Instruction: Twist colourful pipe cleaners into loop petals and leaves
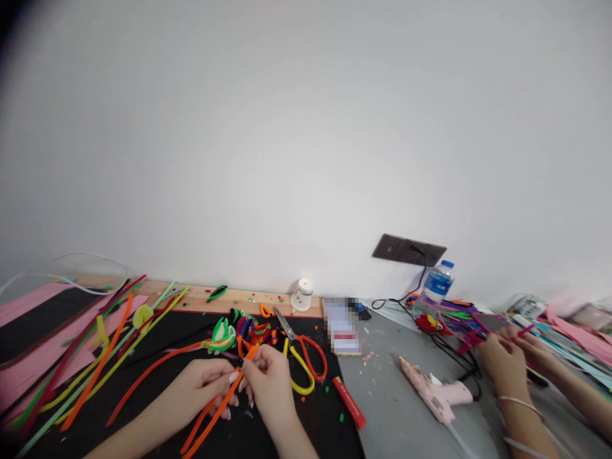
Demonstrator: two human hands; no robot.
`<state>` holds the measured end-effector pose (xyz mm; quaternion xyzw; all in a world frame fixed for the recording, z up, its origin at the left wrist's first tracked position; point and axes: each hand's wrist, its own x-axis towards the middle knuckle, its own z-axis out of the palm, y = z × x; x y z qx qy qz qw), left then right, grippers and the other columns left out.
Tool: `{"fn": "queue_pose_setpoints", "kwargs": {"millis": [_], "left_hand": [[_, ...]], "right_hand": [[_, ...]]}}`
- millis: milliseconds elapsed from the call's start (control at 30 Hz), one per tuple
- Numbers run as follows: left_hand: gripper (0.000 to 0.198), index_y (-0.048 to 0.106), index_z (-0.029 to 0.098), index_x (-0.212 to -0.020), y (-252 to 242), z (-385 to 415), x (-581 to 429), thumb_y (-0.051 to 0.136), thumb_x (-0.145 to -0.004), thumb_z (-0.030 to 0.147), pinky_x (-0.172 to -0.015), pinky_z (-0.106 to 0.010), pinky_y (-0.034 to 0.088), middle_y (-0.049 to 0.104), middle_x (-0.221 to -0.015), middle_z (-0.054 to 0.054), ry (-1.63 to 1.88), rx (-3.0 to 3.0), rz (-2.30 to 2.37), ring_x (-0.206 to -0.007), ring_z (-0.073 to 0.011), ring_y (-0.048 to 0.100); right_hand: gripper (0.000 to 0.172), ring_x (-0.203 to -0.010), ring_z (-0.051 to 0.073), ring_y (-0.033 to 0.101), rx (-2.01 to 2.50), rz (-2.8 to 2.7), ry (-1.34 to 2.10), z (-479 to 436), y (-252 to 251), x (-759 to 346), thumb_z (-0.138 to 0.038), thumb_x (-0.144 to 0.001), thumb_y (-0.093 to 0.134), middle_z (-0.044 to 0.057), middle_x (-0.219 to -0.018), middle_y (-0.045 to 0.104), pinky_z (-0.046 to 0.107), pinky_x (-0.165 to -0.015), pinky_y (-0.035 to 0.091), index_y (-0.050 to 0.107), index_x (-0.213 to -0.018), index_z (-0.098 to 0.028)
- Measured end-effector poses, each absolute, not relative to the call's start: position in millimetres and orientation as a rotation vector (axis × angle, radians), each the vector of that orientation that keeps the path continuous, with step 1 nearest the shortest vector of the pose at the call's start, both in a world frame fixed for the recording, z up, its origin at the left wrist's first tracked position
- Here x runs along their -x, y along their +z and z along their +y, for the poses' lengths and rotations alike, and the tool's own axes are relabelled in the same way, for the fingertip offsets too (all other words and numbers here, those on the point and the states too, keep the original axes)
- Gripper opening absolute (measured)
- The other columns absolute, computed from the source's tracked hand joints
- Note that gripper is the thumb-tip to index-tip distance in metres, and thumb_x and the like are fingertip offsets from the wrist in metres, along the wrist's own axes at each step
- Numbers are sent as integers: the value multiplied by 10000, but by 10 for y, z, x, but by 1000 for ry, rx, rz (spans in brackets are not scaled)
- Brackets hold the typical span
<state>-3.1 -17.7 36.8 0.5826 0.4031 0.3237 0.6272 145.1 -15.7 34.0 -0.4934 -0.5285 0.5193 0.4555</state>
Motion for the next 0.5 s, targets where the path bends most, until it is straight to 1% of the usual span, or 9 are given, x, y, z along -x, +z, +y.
{"fn": "queue_pose_setpoints", "kwargs": {"millis": [133,233,333,400,500], "left_hand": [[360,611,104,-747,408,-195,24,480,-794,436,-486,-226,453,654,-645,-48,721,-1410,968,-531,-162,636],[342,611,106,-742,445,-208,30,489,-796,421,-488,-227,449,649,-641,-43,714,-1435,967,-534,-164,636],[325,605,118,-786,449,-219,36,488,-809,420,-518,-232,463,648,-683,-34,734,-1399,894,-539,-150,637],[319,592,131,-812,422,-222,31,472,-823,426,-504,-214,457,650,-694,-25,733,-1346,849,-528,-136,637],[325,559,144,-798,351,-221,8,458,-827,452,-449,-189,438,641,-595,-4,698,-1256,814,-485,-131,629]], "right_hand": [[250,-296,47,358,1200,-1297,1294,-154,363,-1443,-340,-724,607,-53,-439,499,153,-293,233,461,-624,-165],[239,-306,45,354,1185,-1280,1307,-150,377,-1443,-323,-721,614,-55,-444,497,153,-303,235,464,-626,-163],[244,-322,46,351,1171,-1261,1326,-152,395,-1447,-327,-717,624,-60,-448,487,157,-319,229,467,-626,-164],[243,-337,46,350,1161,-1260,1332,-158,412,-1448,-315,-707,635,-63,-447,479,159,-336,228,470,-616,-163],[228,-362,44,347,1151,-1264,1337,-176,442,-1442,-272,-694,643,-61,-444,476,161,-365,230,476,-590,-157]]}}
